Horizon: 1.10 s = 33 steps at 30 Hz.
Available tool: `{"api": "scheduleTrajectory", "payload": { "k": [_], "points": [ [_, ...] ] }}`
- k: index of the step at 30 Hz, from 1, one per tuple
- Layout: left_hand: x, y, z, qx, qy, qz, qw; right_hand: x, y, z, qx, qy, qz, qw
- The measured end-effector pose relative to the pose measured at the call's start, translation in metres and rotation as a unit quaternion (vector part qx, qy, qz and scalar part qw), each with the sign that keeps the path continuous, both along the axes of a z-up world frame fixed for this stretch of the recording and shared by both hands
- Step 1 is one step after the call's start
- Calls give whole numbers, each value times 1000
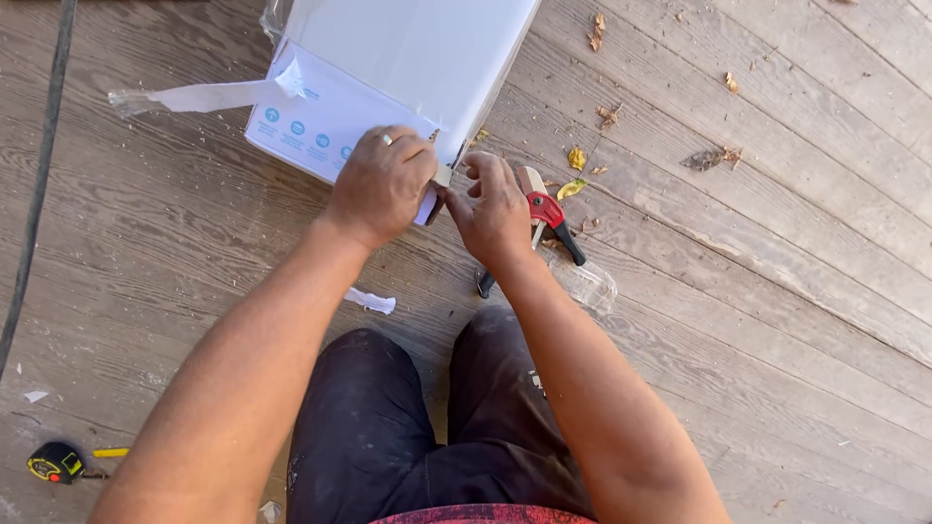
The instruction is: Unpacking a long white component from a plastic-wrapped box on a wooden deck.
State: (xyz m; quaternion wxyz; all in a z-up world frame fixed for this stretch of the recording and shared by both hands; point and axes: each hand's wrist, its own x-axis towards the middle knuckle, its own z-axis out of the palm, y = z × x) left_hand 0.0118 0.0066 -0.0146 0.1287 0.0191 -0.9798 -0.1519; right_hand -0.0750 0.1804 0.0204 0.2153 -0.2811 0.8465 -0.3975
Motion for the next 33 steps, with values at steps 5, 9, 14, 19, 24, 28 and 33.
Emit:
{"api": "scheduleTrajectory", "payload": {
  "k": [5, 9, 14, 19, 24, 28, 33],
  "points": [
    [14, 23, -5, 27, 59, 75, 995, -3, -4, 0, 17, 84, 57, 995],
    [17, 27, 42, 58, 62, 94, 992, -12, -12, -12, -27, 152, 98, 983],
    [20, 29, 55, 100, 77, 103, 987, -21, -15, 6, 17, 134, 151, 979],
    [26, 33, 36, 119, 89, 92, 985, -27, -14, 11, 53, 75, 186, 978],
    [31, 34, 39, 122, 70, 92, 986, -5, -2, 10, 71, -31, 77, 994],
    [25, 26, 13, 86, -8, 69, 994, -4, 51, -32, 147, 9, -12, 989],
    [12, 23, 51, 69, -75, 68, 992, -25, 131, -44, 334, 89, -53, 937]
  ]
}}
